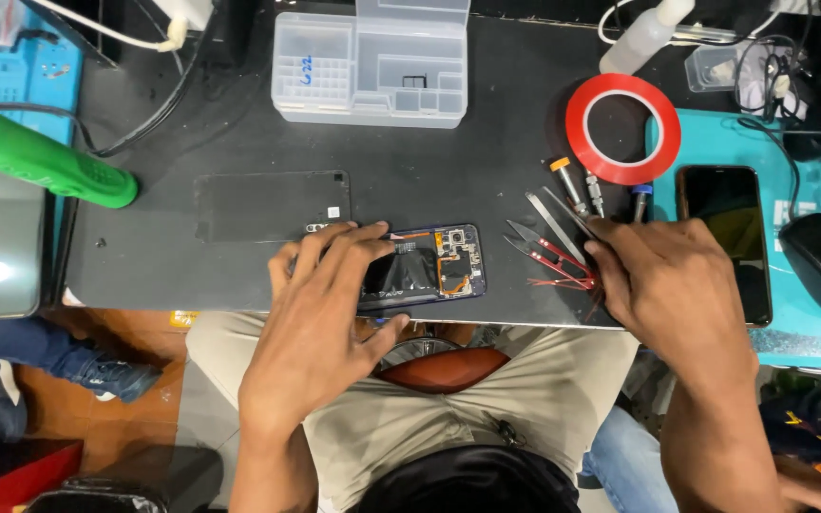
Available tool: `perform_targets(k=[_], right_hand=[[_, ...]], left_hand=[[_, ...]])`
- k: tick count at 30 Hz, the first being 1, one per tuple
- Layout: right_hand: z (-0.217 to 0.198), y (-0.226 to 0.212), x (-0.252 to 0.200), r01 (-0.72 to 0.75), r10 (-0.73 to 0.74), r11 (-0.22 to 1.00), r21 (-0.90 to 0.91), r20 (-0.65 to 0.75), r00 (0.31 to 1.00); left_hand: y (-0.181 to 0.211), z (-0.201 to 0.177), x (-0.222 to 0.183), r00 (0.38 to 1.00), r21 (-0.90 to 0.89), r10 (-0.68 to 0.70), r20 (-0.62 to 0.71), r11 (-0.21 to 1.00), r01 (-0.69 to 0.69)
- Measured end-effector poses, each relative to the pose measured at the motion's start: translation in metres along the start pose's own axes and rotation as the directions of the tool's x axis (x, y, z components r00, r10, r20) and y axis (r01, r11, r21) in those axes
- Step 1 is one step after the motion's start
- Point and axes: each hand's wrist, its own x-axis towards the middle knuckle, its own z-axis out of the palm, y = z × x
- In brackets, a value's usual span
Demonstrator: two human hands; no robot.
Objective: Applying double-sided adhesive tape to the internal frame of a smartphone and positioning components during repair.
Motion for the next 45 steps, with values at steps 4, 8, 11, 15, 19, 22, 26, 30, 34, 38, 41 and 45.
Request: perform_targets(k=[4, 8, 11, 15, 19, 22, 26, 30, 34, 38, 41, 45], right_hand=[[-0.006, -0.007, 0.005, -0.042, 0.029, 0.986, -0.163, -0.079, 0.996], [-0.021, -0.038, -0.003, -0.034, 0.048, 0.996, 0.08, -0.181, 0.982], [-0.017, -0.07, -0.009, 0.098, -0.02, 0.927, 0.362, -0.212, 0.977], [-0.013, -0.103, -0.002, 0.134, -0.06, 0.867, 0.48, -0.166, 0.984], [-0.01, -0.113, 0.008, 0.053, -0.004, 0.87, 0.49, -0.101, 0.995], [-0.003, -0.112, 0.011, -0.033, 0.065, 0.863, 0.503, -0.045, 0.997], [-0.008, -0.117, 0.019, -0.118, 0.105, 0.866, 0.486, 0.054, 0.993], [-0.01, -0.138, 0.038, -0.088, 0.11, 0.929, 0.359, -0.042, 0.993], [-0.005, -0.149, 0.059, -0.067, 0.104, 0.957, 0.281, -0.117, 0.988], [-0.002, -0.144, 0.065, -0.065, 0.071, 0.946, 0.317, -0.007, 0.997], [-0.005, -0.133, 0.073, -0.051, 0.009, 0.892, 0.449, 0.097, 0.995], [-0.012, -0.111, 0.082, -0.068, -0.144, 0.776, 0.628, 0.281, 0.949]], left_hand=[[0.002, 0.0, -0.001, 0.999, 0.011, 0.023, -0.026, 1.0, -0.022], [0.01, 0.005, -0.003, 0.997, 0.042, -0.019, -0.074, 0.999, 0.022], [0.019, 0.009, -0.002, 0.986, 0.087, -0.068, -0.154, 0.993, 0.082], [0.034, 0.025, 0.0, 0.941, 0.211, -0.112, -0.318, 0.96, 0.186], [0.047, 0.042, 0.003, 0.91, 0.265, -0.19, -0.369, 0.917, 0.299], [0.038, 0.02, 0.0, 0.928, 0.207, -0.139, -0.346, 0.953, 0.22], [-0.012, -0.036, 0.001, 0.985, 0.019, -0.077, -0.153, 0.997, 0.081], [-0.078, -0.052, 0.011, 0.997, 0.153, -0.061, -0.05, 0.986, 0.068], [-0.076, -0.057, 0.0, 0.992, 0.132, -0.12, 0.03, 0.985, 0.115], [-0.065, -0.05, -0.039, 0.985, 0.218, -0.165, -0.058, 0.96, 0.174], [-0.058, -0.045, -0.06, 0.985, 0.28, -0.141, -0.102, 0.946, 0.165], [-0.048, -0.042, -0.083, 0.981, 0.336, -0.107, -0.161, 0.929, 0.156]])
